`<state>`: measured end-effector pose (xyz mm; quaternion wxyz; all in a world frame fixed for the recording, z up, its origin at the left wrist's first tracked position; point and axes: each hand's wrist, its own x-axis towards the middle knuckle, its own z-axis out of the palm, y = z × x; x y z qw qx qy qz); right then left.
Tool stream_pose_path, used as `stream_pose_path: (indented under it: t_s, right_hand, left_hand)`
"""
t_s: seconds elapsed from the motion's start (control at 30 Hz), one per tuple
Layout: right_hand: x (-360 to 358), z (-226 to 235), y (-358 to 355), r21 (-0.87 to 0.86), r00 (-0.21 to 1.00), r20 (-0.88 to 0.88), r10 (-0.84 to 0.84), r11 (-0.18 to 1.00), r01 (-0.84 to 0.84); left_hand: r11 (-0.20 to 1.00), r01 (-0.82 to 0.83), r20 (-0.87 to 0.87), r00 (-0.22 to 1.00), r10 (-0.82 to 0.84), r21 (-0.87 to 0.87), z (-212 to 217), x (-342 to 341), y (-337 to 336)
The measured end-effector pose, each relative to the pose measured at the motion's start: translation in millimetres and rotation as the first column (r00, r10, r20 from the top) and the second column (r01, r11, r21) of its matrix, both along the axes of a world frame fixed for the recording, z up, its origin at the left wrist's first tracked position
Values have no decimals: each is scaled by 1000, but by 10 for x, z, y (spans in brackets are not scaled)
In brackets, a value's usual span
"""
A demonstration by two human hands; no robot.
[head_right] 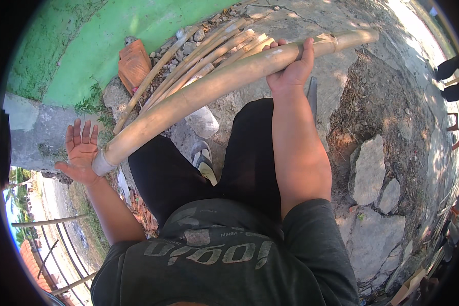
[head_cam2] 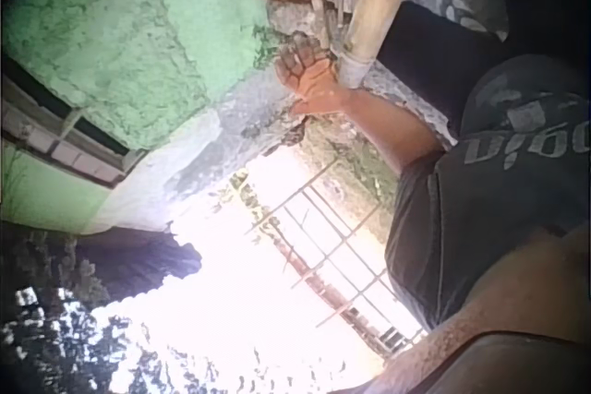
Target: The recorder uses a hand saw to cut through a piece of bamboo.
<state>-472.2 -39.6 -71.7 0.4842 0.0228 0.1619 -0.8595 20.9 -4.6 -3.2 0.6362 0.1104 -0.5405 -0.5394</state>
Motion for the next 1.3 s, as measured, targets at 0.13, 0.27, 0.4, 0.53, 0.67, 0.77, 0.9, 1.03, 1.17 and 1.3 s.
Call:
stream_pose_path:
  t_s: [0.13,0.27,0.4,0.53,0.67,0.77,0.9,1.03,1.17,1.3]
  right_hand:
    - [-38,-54,-13,-24,1000,2,25,999,-25]
    - [-25,-52,-22,-33,999,-18,27,999,-28]
    - [-80,-109,-40,-60,998,-15,57,996,-58]
    - [-73,-106,-46,-29,999,8,48,998,-47]
    - [-118,-161,-55,-91,997,5,76,993,-76]
    - [-100,-141,-42,-66,998,7,65,996,-64]
    - [-25,-20,-11,25,1000,4,10,1000,-11]
    - [-31,-36,-21,14,1000,17,6,1000,-7]
    - [-124,-160,-50,-61,998,-3,60,996,-60]
    - [-83,-124,-41,-39,999,-7,35,999,-35]
  left_hand:
    - [999,39,-1,999,-39,-20,43,-23,24]
    - [999,43,3,999,-43,-29,24,-21,17]
    - [999,43,0,999,-43,-23,12,-30,2]
    - [999,42,-1,999,-42,-16,-3,-23,-1]
    - [999,38,-14,999,-38,-2,-16,-24,-9]
    - [999,49,-20,999,-49,6,-17,-19,-10]
    - [999,6,-11,1000,-5,43,-49,38,-12]
    - [998,25,-12,1000,-24,57,-87,124,-31]
    - [999,21,-7,1000,-21,46,-83,107,-32]
    - [997,71,-14,997,-71,21,-69,78,-22]
